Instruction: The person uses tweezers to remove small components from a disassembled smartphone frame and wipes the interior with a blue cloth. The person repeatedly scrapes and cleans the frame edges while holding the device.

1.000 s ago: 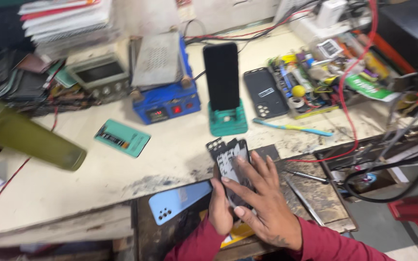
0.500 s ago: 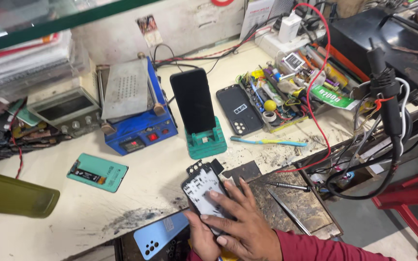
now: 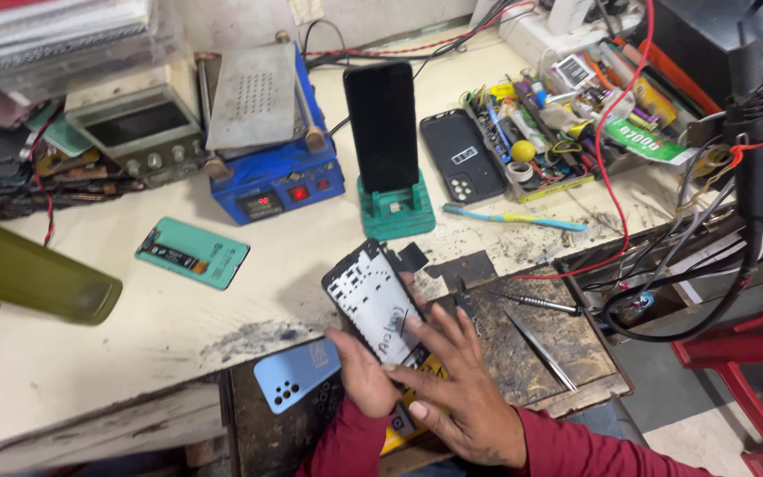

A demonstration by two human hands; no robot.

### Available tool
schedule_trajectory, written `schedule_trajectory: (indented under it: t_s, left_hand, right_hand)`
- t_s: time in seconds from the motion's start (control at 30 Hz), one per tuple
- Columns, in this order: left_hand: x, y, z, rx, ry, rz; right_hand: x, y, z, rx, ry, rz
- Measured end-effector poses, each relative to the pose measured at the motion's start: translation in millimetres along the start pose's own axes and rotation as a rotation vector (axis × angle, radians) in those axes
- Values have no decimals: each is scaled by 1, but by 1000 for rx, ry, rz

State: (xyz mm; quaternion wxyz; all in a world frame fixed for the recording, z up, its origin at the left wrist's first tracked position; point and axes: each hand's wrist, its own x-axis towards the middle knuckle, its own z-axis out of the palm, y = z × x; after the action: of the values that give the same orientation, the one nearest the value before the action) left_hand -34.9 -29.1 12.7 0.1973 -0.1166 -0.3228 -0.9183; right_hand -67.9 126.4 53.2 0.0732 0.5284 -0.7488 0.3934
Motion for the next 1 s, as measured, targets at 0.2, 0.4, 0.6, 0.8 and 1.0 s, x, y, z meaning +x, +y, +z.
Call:
schedule_trajectory:
  t_s: [0.2,0.4,0.6,0.8,1.0]
  left_hand:
    - [4,-7,13,35,63,-127]
    - [11,2,13,-167,-6,9]
    - [11,3,17,-173,-1,-3]
    - [9,3,15,-283,-62,-36]
    - [15,0,12,-319,-26,-10]
  right_hand:
    - [5,3,-1,-25,91,-8]
    - [-16,-4,2,-25,44,28]
    - [-26,-8,-1,-35,64,41]
    - [-29,1,-5,-168,49,21]
    - [-27,21,-24,-291,105,88]
